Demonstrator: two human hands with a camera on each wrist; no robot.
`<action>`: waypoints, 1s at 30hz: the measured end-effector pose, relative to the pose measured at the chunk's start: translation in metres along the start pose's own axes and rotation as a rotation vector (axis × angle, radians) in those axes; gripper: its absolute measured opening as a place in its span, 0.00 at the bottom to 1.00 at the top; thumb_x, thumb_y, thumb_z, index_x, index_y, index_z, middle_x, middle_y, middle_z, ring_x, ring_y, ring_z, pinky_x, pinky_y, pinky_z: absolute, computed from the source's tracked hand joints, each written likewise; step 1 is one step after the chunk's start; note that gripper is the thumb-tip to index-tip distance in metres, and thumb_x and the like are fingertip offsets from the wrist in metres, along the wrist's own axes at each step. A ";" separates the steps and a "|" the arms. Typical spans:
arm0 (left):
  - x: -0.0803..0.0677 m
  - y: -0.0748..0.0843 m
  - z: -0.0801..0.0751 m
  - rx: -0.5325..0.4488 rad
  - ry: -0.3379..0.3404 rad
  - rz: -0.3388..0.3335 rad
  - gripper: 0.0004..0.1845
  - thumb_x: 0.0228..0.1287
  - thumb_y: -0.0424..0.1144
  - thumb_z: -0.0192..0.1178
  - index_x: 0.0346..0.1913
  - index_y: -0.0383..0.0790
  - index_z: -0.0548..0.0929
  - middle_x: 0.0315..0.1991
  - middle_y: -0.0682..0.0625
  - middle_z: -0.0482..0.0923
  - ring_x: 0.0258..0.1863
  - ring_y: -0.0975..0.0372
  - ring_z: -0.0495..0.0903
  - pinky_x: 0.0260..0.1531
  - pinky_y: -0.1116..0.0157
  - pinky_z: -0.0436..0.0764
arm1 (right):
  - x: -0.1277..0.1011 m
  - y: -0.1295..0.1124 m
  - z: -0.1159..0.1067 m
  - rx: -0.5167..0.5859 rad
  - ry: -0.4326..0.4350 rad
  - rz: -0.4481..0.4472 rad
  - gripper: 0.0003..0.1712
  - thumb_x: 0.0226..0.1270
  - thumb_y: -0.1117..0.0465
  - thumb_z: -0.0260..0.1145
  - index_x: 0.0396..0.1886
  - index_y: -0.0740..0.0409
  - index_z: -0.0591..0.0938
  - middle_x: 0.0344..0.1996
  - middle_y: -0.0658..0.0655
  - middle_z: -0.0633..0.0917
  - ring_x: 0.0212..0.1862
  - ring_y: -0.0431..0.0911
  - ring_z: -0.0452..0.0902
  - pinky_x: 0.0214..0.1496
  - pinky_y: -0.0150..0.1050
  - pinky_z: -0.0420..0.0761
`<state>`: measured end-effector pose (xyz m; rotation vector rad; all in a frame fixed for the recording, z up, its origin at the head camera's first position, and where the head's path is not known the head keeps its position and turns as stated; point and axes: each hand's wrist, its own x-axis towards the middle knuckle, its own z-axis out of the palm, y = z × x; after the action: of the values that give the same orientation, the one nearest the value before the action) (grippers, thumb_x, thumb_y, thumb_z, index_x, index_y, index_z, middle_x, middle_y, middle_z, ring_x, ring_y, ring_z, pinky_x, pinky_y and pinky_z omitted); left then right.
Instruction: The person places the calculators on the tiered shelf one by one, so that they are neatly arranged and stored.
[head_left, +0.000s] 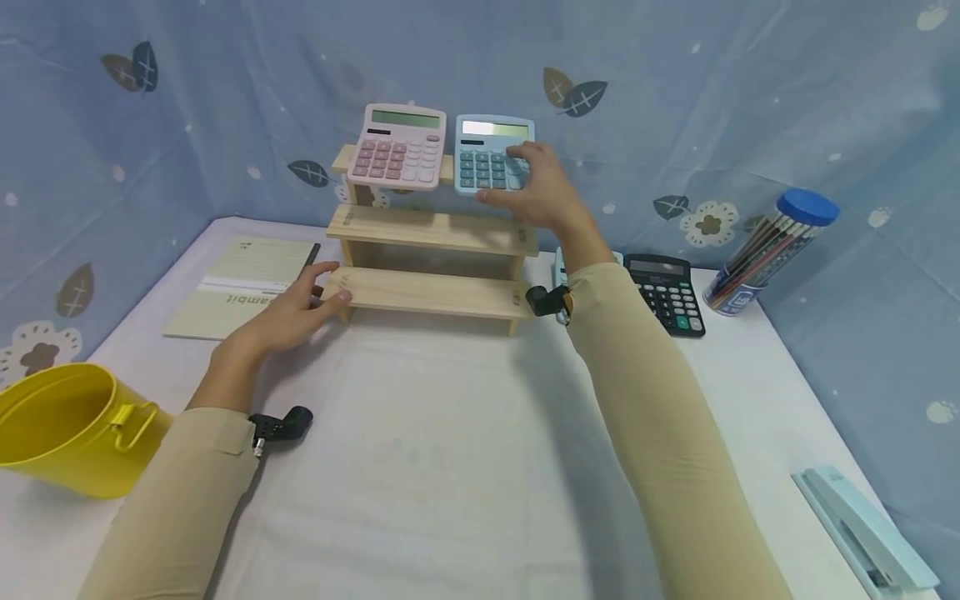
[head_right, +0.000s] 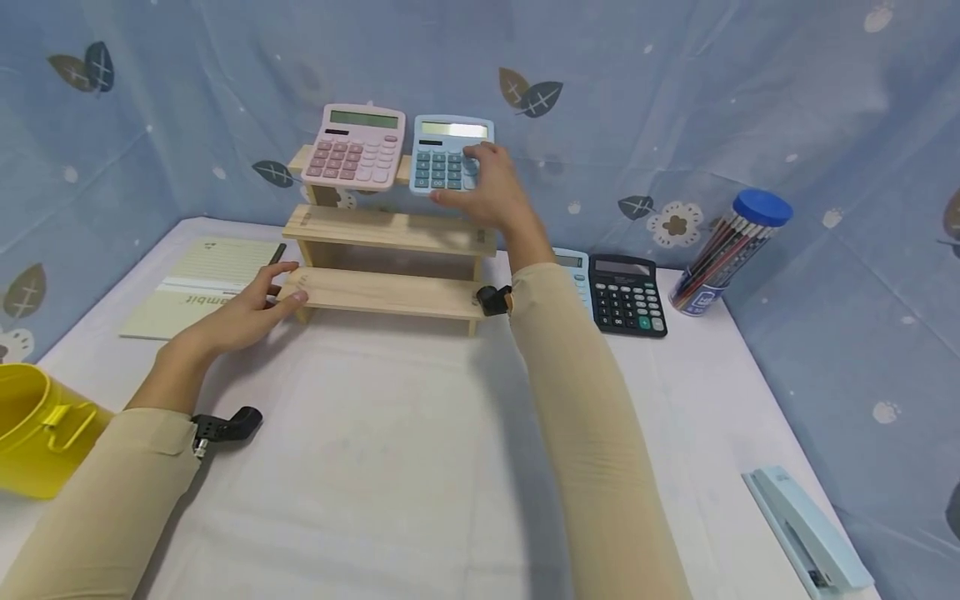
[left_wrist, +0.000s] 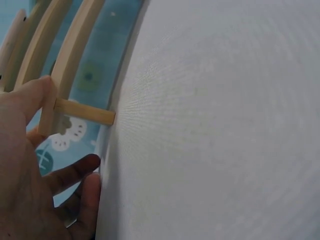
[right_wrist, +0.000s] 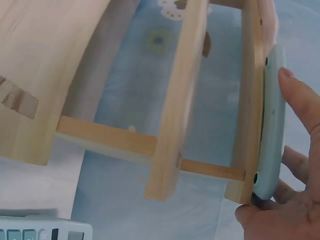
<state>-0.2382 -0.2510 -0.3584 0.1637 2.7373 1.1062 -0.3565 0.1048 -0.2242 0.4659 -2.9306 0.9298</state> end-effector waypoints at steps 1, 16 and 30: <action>0.000 0.001 0.000 0.000 0.000 -0.001 0.45 0.78 0.64 0.46 0.84 0.50 0.39 0.70 0.25 0.60 0.68 0.34 0.67 0.62 0.33 0.66 | 0.000 0.001 0.001 0.008 0.011 -0.002 0.55 0.62 0.37 0.73 0.81 0.52 0.61 0.83 0.55 0.51 0.82 0.51 0.50 0.81 0.47 0.54; 0.003 0.001 0.003 0.010 0.010 0.006 0.45 0.78 0.64 0.46 0.84 0.48 0.40 0.68 0.26 0.63 0.65 0.35 0.70 0.60 0.36 0.70 | -0.005 0.006 -0.001 0.003 -0.017 -0.069 0.46 0.70 0.41 0.68 0.80 0.51 0.63 0.82 0.54 0.55 0.81 0.50 0.52 0.81 0.47 0.53; 0.001 0.001 0.002 0.013 0.010 0.002 0.44 0.79 0.63 0.45 0.84 0.48 0.39 0.67 0.26 0.63 0.65 0.35 0.70 0.59 0.36 0.71 | -0.003 0.005 0.001 0.025 -0.013 -0.109 0.46 0.70 0.42 0.69 0.81 0.49 0.62 0.81 0.53 0.58 0.79 0.49 0.55 0.80 0.46 0.55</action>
<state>-0.2388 -0.2488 -0.3595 0.1633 2.7540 1.0932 -0.3553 0.1093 -0.2280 0.6289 -2.8744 0.9549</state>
